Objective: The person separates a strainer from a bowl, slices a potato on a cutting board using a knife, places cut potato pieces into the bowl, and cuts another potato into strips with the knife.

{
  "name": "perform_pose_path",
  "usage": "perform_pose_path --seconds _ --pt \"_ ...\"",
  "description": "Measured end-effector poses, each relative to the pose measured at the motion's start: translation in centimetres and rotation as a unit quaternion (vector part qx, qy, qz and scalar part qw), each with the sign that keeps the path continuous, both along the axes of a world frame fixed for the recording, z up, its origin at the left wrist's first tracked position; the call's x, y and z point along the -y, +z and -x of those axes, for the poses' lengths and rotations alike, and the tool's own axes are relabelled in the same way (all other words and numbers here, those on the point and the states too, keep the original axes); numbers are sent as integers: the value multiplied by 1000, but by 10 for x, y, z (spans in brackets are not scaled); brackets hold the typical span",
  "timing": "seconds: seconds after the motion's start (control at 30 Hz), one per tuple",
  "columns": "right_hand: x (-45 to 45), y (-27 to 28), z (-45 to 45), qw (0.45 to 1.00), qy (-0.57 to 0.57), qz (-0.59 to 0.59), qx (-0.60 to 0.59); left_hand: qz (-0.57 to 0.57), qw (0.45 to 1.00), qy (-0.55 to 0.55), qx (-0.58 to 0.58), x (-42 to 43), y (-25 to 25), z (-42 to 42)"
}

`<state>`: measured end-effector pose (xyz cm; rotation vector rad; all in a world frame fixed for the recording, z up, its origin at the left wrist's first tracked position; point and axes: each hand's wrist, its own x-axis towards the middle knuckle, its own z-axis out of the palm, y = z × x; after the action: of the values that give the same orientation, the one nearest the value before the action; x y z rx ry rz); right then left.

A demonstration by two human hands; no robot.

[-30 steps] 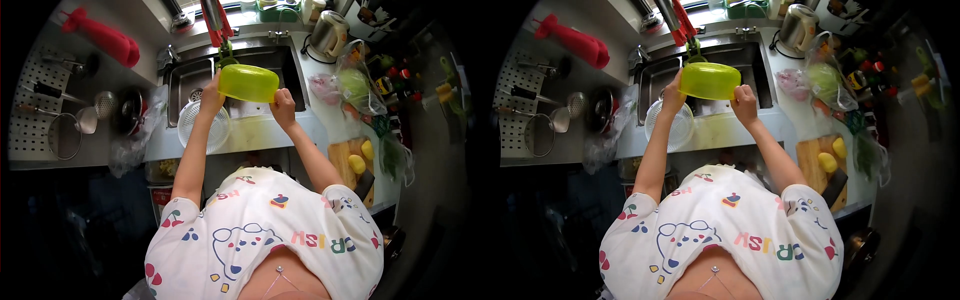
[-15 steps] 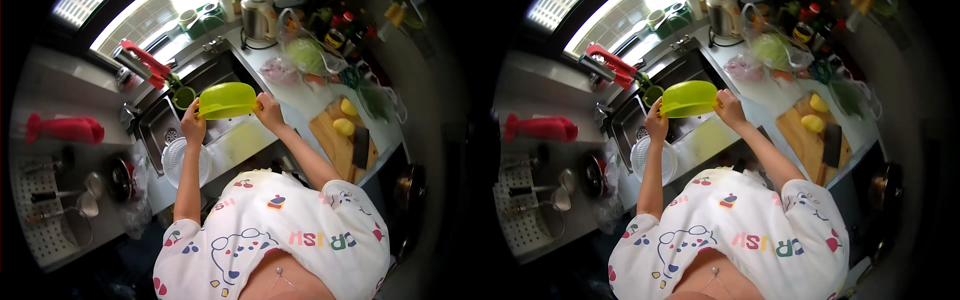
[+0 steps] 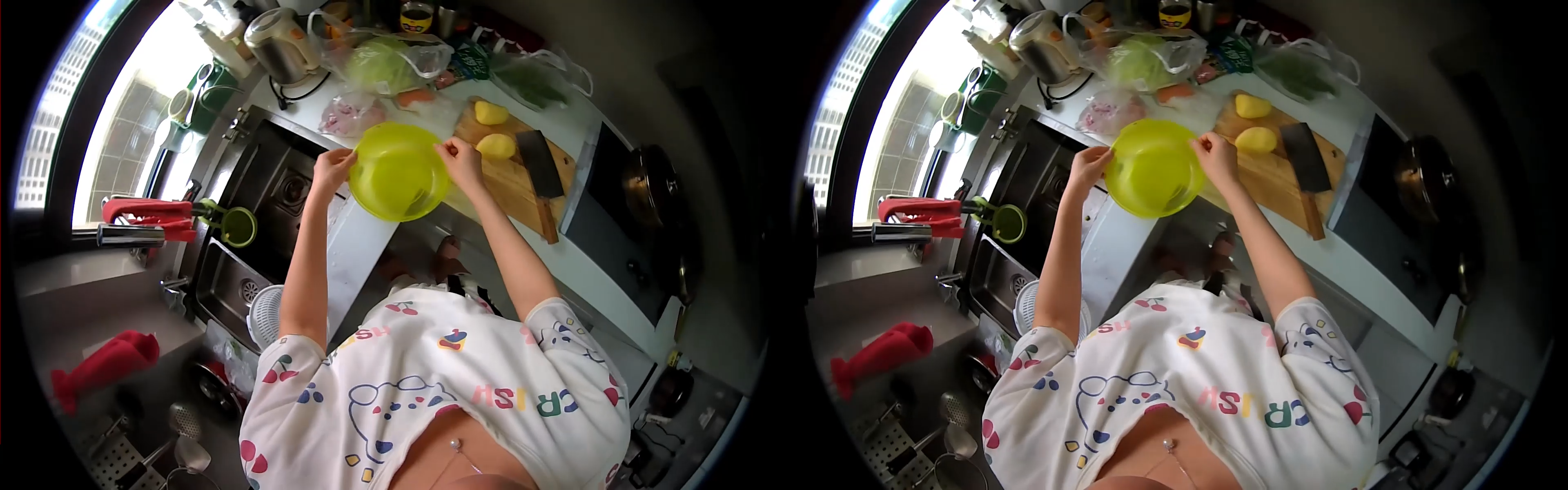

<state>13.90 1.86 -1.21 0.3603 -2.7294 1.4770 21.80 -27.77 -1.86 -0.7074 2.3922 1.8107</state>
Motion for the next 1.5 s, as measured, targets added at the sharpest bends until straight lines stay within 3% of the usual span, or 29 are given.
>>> perform_pose_path --seconds 0.07,0.37,0.4,0.53,0.57,0.73,0.8,0.87,1.03,1.37,1.5 --pt "-1 -2 4 1000 -6 11 6 53 997 16 -61 -1 -3 13" --pt "-6 3 25 996 26 85 1 223 958 111 -143 -12 10 48" --pt "-16 7 26 996 32 84 -2 280 945 118 -121 -17 15 49" --pt "-93 28 6 997 31 63 -13 465 835 160 -248 -66 46 41" --pt "-119 28 -1 999 29 37 -26 478 817 142 -290 -82 50 41" --pt "-229 31 -36 996 -17 -83 29 313 915 -34 -251 -204 66 50" --pt "-252 19 -46 989 -21 -142 28 302 913 -124 -245 -242 66 60" --pt "-256 22 -53 981 -31 -186 47 291 904 -204 -237 -270 63 73" --pt "-246 17 -61 975 -68 -212 27 438 811 -319 -221 -294 45 100" --pt "-235 12 -46 966 -136 -205 79 387 792 -451 -136 -286 30 131" --pt "-236 8 -42 968 -159 -193 24 324 745 -532 -241 -286 32 109"
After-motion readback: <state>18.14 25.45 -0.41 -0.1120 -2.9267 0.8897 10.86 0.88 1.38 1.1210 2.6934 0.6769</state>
